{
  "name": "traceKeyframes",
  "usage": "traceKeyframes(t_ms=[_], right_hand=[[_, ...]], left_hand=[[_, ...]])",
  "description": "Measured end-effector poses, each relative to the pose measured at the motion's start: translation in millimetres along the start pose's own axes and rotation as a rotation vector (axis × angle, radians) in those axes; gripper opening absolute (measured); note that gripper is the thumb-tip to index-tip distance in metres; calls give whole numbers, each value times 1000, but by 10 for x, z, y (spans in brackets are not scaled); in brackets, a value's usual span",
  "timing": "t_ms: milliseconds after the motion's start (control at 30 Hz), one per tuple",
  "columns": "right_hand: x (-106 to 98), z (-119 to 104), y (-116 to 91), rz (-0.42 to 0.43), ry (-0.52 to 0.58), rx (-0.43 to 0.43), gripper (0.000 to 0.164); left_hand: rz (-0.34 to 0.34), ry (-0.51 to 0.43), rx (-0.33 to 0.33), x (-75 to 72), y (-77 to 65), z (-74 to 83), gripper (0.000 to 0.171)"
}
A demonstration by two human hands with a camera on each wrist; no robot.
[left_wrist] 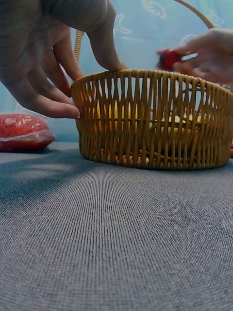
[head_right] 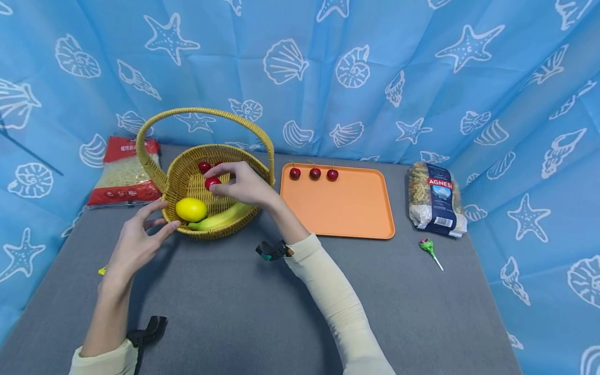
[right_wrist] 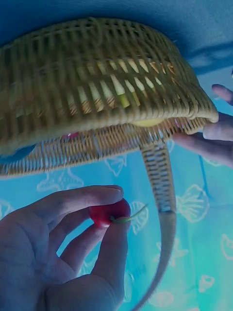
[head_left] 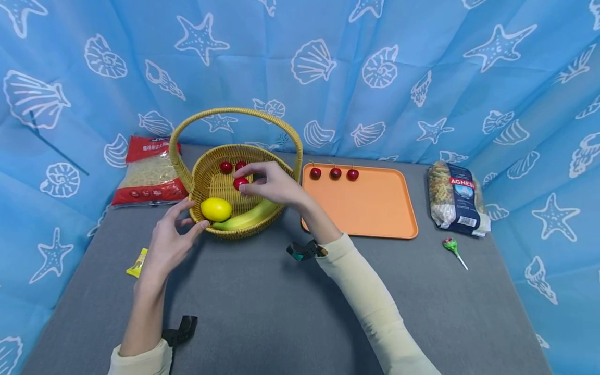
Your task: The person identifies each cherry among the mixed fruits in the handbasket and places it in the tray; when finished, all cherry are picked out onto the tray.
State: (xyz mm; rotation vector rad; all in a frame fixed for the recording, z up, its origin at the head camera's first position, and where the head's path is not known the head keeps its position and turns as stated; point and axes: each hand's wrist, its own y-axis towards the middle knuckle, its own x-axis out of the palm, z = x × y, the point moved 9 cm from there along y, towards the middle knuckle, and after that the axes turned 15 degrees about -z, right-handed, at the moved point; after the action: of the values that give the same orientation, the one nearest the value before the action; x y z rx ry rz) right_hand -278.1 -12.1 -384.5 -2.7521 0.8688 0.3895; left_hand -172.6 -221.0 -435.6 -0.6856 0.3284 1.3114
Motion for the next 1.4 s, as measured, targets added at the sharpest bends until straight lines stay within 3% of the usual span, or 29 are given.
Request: traceKeyframes(t_ms=[367,733,833,1067,1267,1400], right_hand=[[-188,-110,-802,-3,16,-183,33],[-617,307,-1460,190,129,-221,29],[-692,460,-1525,250,175,-189,28],[-780,884,-1533,328,266,41,41],[-827,1113,-1487,334,194,144,47],[-843,1159,-1438,328,120,141,48]], left_hand=[[4,2,4,-9,2,17,67],[1,-1,24,-3,4,23,67],[3,3,23,-4,7,18,67],[-2,-1,5,-8,-4,1,66],[-3,-2,7,-13,-13,9,67],[0,1,10,-14,-20,14,67]])
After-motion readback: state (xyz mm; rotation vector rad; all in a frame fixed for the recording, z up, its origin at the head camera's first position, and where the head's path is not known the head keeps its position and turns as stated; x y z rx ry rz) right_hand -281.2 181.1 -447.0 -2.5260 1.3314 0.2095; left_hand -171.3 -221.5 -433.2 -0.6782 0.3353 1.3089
